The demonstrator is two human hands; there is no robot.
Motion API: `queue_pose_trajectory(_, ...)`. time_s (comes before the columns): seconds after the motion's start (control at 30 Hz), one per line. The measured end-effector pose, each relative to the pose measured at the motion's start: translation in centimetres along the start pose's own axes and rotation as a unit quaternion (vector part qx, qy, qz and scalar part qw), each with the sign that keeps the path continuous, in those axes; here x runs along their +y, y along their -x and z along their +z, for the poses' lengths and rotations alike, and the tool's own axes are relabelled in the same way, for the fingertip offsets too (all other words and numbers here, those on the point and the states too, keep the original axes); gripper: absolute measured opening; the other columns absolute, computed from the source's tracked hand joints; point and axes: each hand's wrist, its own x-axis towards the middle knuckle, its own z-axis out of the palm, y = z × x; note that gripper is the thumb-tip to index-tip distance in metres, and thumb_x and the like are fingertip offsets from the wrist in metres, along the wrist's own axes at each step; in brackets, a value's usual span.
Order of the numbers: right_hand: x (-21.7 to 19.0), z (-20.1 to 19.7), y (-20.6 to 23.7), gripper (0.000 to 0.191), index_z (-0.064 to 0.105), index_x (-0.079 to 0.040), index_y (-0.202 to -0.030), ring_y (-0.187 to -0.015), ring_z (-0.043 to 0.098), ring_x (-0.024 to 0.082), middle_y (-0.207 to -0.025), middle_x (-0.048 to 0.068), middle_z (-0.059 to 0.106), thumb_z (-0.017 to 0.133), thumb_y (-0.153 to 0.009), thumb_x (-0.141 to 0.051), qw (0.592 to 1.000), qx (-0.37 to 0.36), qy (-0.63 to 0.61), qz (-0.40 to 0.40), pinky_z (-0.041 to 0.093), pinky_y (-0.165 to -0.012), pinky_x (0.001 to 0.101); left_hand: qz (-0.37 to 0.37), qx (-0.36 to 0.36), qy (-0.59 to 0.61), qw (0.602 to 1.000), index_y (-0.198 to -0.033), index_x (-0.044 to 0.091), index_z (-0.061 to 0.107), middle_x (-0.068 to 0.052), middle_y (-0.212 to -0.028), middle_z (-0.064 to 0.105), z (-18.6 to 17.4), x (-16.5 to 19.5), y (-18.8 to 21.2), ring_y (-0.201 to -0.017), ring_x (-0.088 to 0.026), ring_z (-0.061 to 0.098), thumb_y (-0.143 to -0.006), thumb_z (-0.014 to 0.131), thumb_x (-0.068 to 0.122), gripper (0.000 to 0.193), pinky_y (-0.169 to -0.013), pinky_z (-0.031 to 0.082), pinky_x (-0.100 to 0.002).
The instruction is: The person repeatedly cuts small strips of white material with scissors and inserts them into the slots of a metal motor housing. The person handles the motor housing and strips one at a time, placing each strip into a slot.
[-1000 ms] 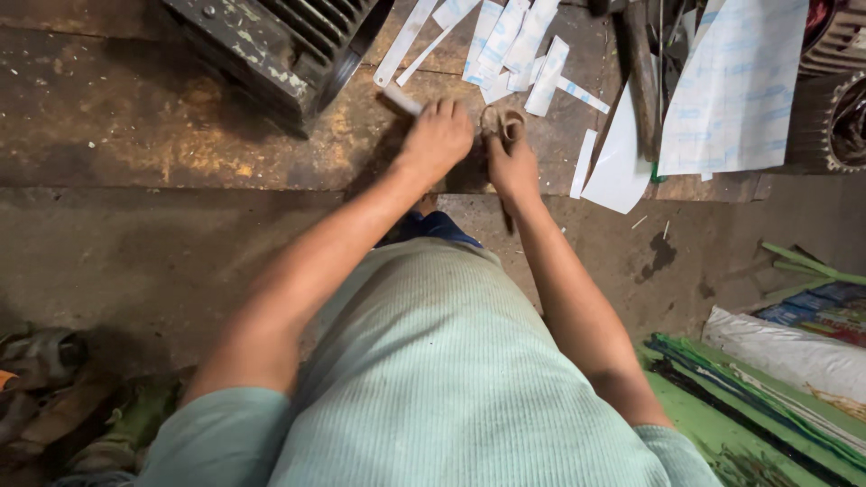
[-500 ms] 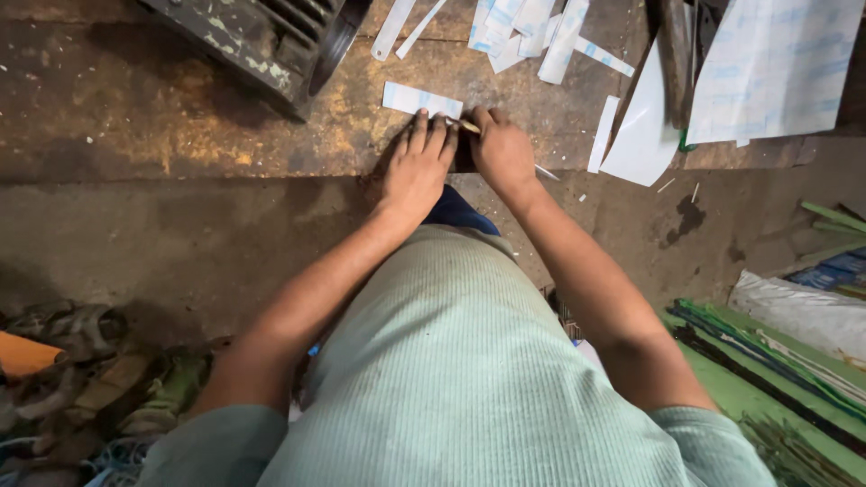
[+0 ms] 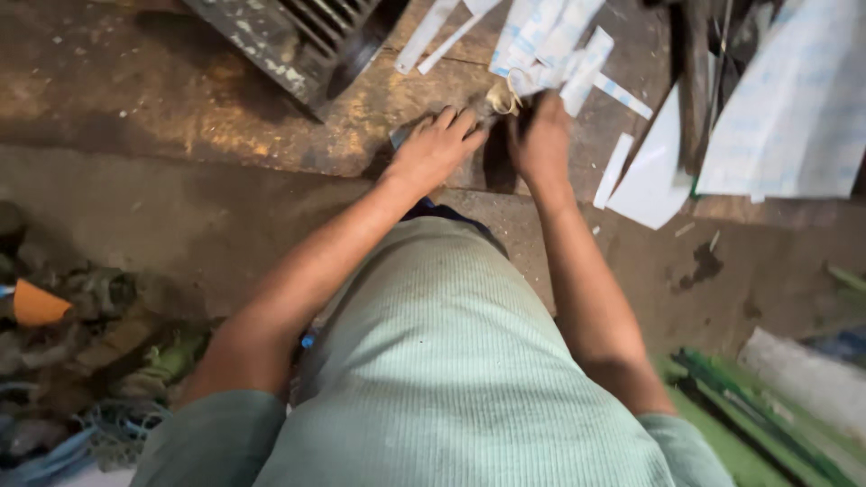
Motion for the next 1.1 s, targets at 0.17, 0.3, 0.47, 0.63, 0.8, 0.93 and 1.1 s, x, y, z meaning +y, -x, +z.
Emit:
queue_pose_trajectory(0.17, -5.9, -2.9, 2.0, 0.053, 0.056, -0.002, -0.139, -0.118, 0.059, 0.041, -0.13, 0.019, 0.062, 0.079, -0.092, -0.012, 0.989, 0.019, -0.054, -0.135, 0.046, -0.102, 0.0505, -0.211, 0.116, 0.187, 0.952, -0.119, 0.007, 0.064, -0.016, -0.118, 0.062, -4.7, 0.4, 0.9, -0.102, -0.037, 0.066, -0.098, 0.063, 0.009, 0.021, -0.08, 0.058, -0.044)
queue_pose_trajectory(0.3, -9.4, -2.3, 1.6, 0.053, 0.059, -0.003, -0.133, -0.112, 0.061, 0.039, -0.124, 0.018, 0.063, 0.083, -0.087, -0.017, 0.966, -0.002, -0.08, -0.245, 0.047, -0.096, 0.0484, -0.318, 0.169, 0.288, 0.887, -0.113, 0.007, 0.068, -0.017, -0.099, 0.071, -6.6, -0.1, 2.3, -0.09, -0.038, 0.071, -0.092, 0.071, 0.012, 0.022, -0.076, 0.056, -0.044)
queue_pose_trajectory(0.47, -10.7, -0.5, 1.0, 0.041, 0.065, -0.005, -0.126, -0.107, 0.063, 0.036, -0.118, 0.015, 0.065, 0.083, -0.092, -0.017, 0.947, -0.022, -0.155, -0.279, 0.053, -0.09, 0.0444, -0.431, 0.17, 0.466, 0.754, -0.11, 0.004, 0.068, -0.008, -0.088, 0.069, -6.3, -1.0, 5.1, -0.075, -0.018, 0.063, -0.096, 0.069, 0.009, 0.015, -0.066, 0.051, -0.032)
queue_pose_trajectory(0.63, -11.5, 2.1, 0.0, 0.033, 0.068, -0.006, -0.122, -0.1, 0.067, 0.033, -0.111, 0.014, 0.066, 0.08, -0.092, -0.013, 0.933, -0.058, -0.28, -0.217, 0.055, -0.085, 0.0388, -0.461, 0.226, 0.522, 0.681, -0.113, 0.006, 0.067, 0.0, -0.086, 0.066, -5.2, -2.4, 7.8, -0.068, -0.006, 0.057, -0.1, 0.066, 0.01, 0.014, -0.059, 0.047, -0.025)
queue_pose_trajectory(0.8, -13.6, 8.1, -2.8, 0.025, 0.071, -0.007, -0.116, -0.087, 0.067, 0.014, -0.096, 0.005, 0.071, 0.079, -0.094, -0.015, 0.905, -0.088, -0.414, 0.026, 0.054, -0.079, 0.028, -0.436, 0.226, 0.461, 0.739, -0.12, 0.005, 0.066, 0.001, -0.101, 0.069, -4.2, -4.3, 11.2, -0.088, -0.005, 0.063, -0.107, 0.066, 0.012, 0.014, -0.077, 0.053, -0.025)
queue_pose_trajectory(0.93, -15.0, 12.8, -4.4, 0.019, 0.071, -0.006, -0.114, -0.086, 0.06, 0.007, -0.091, -0.001, 0.068, 0.076, -0.097, -0.014, 0.833, -0.097, -0.534, 0.106, 0.05, -0.079, 0.0235, -0.492, 0.144, 0.457, 0.727, -0.115, 0.007, 0.065, -0.001, -0.088, 0.065, -3.7, -4.1, 13.0, -0.072, -0.007, 0.06, -0.102, 0.067, 0.015, 0.016, -0.066, 0.051, -0.026)
queue_pose_trajectory(1.1, -15.2, 15.8, -4.6, 0.016, 0.069, -0.005, -0.113, -0.089, 0.061, 0.008, -0.095, -0.001, 0.069, 0.071, -0.098, -0.007, 0.822, -0.079, -0.549, 0.124, 0.051, -0.082, 0.0233, -0.536, 0.083, 0.412, 0.732, -0.114, 0.007, 0.067, -0.003, -0.083, 0.066, -4.3, -4.5, 14.0, -0.068, -0.009, 0.06, -0.1, 0.068, 0.017, 0.017, -0.063, 0.05, -0.027)
